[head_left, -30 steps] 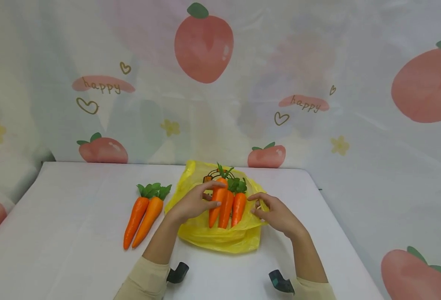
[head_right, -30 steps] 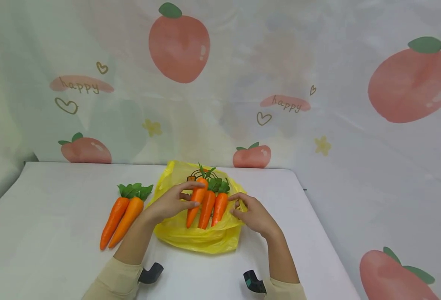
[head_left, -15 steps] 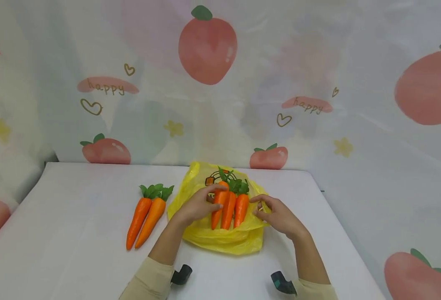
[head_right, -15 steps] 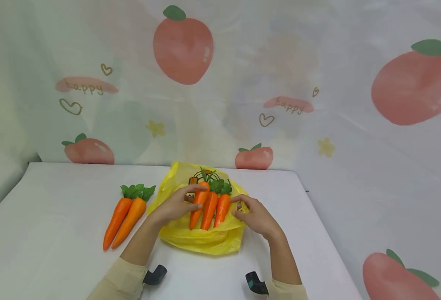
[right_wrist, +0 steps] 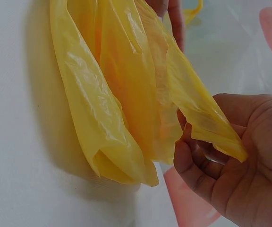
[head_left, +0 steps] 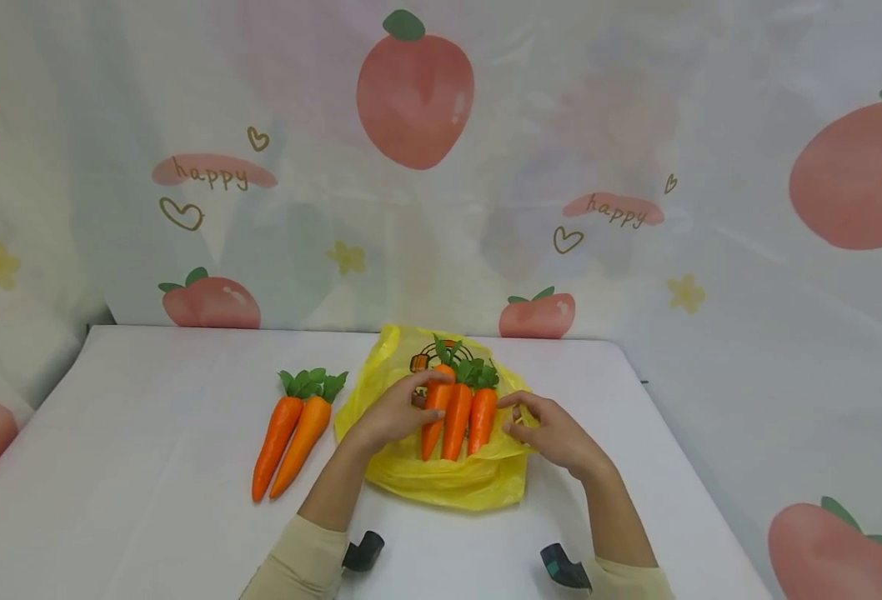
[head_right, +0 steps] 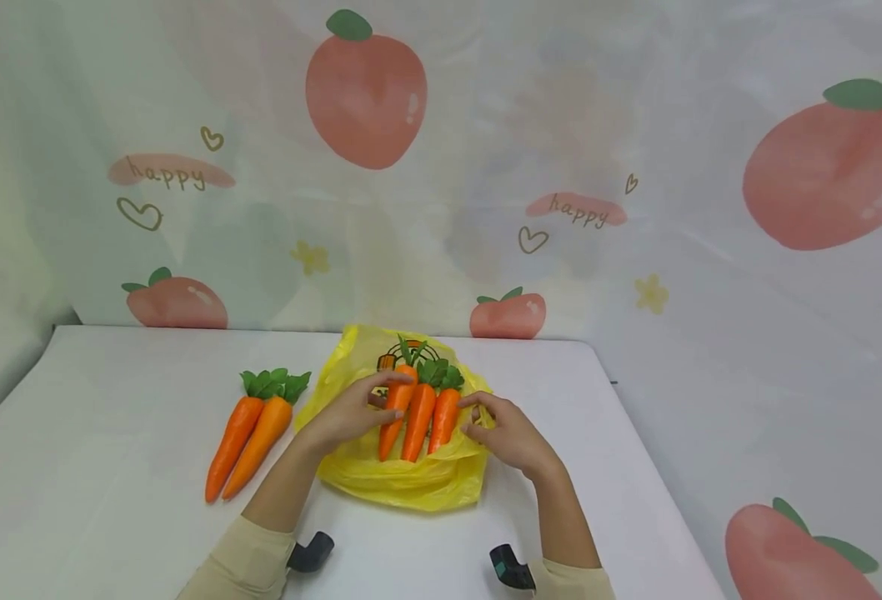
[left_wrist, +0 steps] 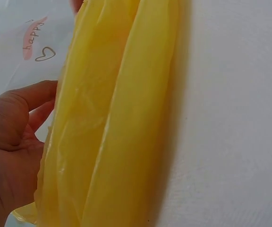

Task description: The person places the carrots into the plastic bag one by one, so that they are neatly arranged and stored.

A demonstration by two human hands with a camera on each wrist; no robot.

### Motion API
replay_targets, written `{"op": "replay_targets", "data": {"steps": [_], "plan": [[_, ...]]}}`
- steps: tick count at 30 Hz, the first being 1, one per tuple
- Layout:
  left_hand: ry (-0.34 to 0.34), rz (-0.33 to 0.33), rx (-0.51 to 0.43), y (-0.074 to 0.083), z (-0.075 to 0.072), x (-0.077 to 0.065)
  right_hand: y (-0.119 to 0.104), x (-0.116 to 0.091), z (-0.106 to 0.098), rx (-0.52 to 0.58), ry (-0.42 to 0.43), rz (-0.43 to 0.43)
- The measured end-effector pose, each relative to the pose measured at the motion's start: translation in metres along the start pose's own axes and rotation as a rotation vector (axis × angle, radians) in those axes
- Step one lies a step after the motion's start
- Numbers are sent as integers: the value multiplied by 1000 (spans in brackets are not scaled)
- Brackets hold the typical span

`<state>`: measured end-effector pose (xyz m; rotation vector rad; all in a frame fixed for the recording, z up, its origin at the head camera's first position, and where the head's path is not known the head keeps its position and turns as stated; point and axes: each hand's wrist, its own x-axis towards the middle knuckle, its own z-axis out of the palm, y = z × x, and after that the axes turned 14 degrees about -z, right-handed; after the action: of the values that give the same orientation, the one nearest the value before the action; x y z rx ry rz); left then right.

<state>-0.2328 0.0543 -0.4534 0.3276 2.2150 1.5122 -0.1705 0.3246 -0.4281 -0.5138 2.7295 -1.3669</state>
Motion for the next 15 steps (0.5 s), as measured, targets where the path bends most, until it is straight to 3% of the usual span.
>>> {"op": "replay_targets", "data": {"steps": [15], "plan": [[18,6,9,-10,4,6,2,0,2,-22,4,2]]}}
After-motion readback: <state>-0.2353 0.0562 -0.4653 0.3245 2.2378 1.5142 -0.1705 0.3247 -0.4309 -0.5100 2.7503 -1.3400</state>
